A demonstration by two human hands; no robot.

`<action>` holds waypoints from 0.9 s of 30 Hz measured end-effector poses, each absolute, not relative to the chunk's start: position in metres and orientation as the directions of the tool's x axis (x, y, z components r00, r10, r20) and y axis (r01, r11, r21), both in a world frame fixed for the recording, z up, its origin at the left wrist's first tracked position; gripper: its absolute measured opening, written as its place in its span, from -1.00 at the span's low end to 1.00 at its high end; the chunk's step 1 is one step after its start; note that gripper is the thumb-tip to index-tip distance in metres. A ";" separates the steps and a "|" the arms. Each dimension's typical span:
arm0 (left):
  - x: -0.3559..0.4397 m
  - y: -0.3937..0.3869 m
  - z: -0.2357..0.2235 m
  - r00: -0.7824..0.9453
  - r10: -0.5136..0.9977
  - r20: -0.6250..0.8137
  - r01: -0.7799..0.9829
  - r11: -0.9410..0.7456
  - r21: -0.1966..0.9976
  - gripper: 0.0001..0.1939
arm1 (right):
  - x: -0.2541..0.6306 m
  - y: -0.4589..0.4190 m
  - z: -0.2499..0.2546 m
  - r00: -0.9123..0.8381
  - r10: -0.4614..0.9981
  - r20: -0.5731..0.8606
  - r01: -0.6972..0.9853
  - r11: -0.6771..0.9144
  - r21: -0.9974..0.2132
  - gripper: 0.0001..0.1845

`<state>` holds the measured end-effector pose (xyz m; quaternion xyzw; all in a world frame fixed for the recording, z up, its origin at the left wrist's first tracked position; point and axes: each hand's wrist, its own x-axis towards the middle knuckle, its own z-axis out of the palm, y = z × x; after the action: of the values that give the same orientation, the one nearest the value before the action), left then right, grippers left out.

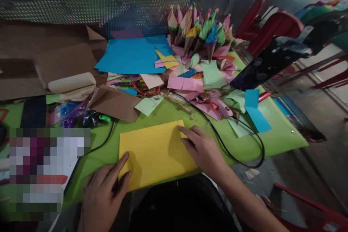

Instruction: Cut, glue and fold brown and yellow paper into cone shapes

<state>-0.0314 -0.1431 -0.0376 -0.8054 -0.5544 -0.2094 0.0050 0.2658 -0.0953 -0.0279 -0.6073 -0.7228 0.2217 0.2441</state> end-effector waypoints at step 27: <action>-0.021 -0.118 -0.015 0.717 0.694 0.064 0.649 -0.699 0.300 -0.38 | 0.270 -0.094 -0.041 -0.165 0.974 0.156 0.803 0.225 -0.552 -0.60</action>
<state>-0.0210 -0.1183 -0.0150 -0.9176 -0.3659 -0.0864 -0.1292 0.2699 -0.0938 -0.0407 -0.5977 -0.7432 0.1740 0.2451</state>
